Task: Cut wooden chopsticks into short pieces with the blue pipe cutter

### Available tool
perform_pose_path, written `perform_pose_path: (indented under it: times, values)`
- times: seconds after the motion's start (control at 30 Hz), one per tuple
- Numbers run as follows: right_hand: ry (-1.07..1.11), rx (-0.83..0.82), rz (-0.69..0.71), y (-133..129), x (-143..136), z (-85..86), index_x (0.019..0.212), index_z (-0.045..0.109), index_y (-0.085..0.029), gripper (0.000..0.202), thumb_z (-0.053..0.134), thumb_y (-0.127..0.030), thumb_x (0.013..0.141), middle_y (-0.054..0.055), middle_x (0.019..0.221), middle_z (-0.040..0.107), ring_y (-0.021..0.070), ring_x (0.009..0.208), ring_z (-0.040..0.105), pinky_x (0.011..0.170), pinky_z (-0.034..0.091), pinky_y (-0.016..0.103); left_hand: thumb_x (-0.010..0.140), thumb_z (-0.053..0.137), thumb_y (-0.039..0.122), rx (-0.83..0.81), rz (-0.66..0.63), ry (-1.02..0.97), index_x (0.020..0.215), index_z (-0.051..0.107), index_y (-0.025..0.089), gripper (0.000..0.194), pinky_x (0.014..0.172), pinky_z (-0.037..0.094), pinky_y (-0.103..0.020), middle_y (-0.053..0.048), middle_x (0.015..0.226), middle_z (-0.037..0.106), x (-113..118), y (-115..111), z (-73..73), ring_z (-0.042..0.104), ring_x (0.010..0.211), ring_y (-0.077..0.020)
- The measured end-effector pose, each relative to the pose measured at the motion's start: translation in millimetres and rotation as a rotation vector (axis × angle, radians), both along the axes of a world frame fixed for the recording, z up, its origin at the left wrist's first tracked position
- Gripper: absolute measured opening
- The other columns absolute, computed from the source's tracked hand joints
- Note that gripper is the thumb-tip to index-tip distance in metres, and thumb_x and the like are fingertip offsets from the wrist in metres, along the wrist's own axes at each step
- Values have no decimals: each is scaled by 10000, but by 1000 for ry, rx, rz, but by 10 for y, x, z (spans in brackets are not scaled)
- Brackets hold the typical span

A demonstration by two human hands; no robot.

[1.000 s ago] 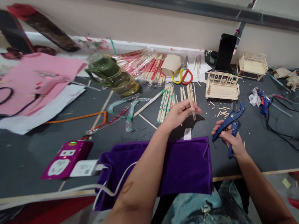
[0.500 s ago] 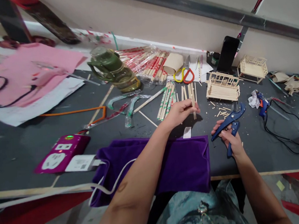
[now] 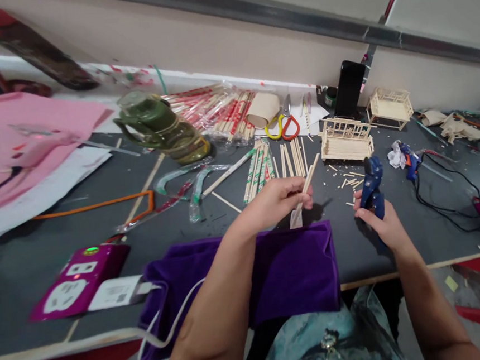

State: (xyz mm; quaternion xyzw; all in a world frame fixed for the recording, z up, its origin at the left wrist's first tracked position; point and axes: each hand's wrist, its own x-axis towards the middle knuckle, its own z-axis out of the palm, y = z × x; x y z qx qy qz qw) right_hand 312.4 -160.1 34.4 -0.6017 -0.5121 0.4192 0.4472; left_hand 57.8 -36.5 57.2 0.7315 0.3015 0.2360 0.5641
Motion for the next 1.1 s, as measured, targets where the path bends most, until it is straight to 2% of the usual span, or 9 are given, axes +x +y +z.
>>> perform_pose_path:
  times: [0.07,0.13,0.27,0.37,0.5,0.67,0.93,1.1]
  values:
    - [-222,-23,28,-36,4,121,1122,615,-229,282,646,-372,881,22,930,679,189,834,650,837,510,342,906,553,317,-121,-104,33,831,598,170,171,637,535,-239,-30,747,711,-50,-62,55,694,711,-154]
    - [-385,-60,72,-59,-31,175,1134,604,-230,278,622,-348,882,32,961,695,204,856,658,828,509,345,916,549,329,-161,-196,93,827,594,169,188,630,527,-232,-27,736,704,-77,-74,50,689,695,-153]
    - [-598,-72,101,-60,-141,118,1189,584,-225,339,615,-292,858,88,1131,691,237,951,671,854,515,362,941,506,282,-58,-342,228,837,617,164,192,639,498,-202,-32,752,719,-81,-32,16,687,704,-141]
    - [-680,-50,130,-34,-189,37,1234,560,-200,412,618,-255,829,118,1156,677,271,1008,665,889,512,396,959,463,236,42,-396,280,831,629,169,220,657,478,-190,-25,755,723,-65,-30,44,679,698,-126]
    - [-740,14,161,-15,-227,-6,1270,531,-173,504,619,-219,776,133,1135,672,315,1058,637,916,497,441,958,452,196,116,-384,334,821,622,175,220,666,461,-188,-17,742,720,-75,-81,94,672,686,-121]
    - [-740,127,133,-32,-266,11,1287,503,-170,536,600,-210,761,138,1138,663,313,1029,622,902,490,446,967,435,176,153,-346,376,863,638,175,228,679,464,-189,-24,795,740,-136,-138,119,687,721,-121]
    - [-690,228,160,-27,-267,16,1260,515,-162,475,585,-216,793,133,1104,679,297,998,636,867,500,413,981,438,180,255,-320,366,837,635,192,244,647,452,-187,-2,746,723,-170,-191,164,677,669,-108]
    - [-679,226,129,-42,-263,53,1248,526,-185,461,591,-212,793,126,1112,683,288,1016,642,893,495,395,972,435,158,289,-283,383,825,625,201,244,640,455,-189,8,727,707,-208,-236,230,666,642,-101]
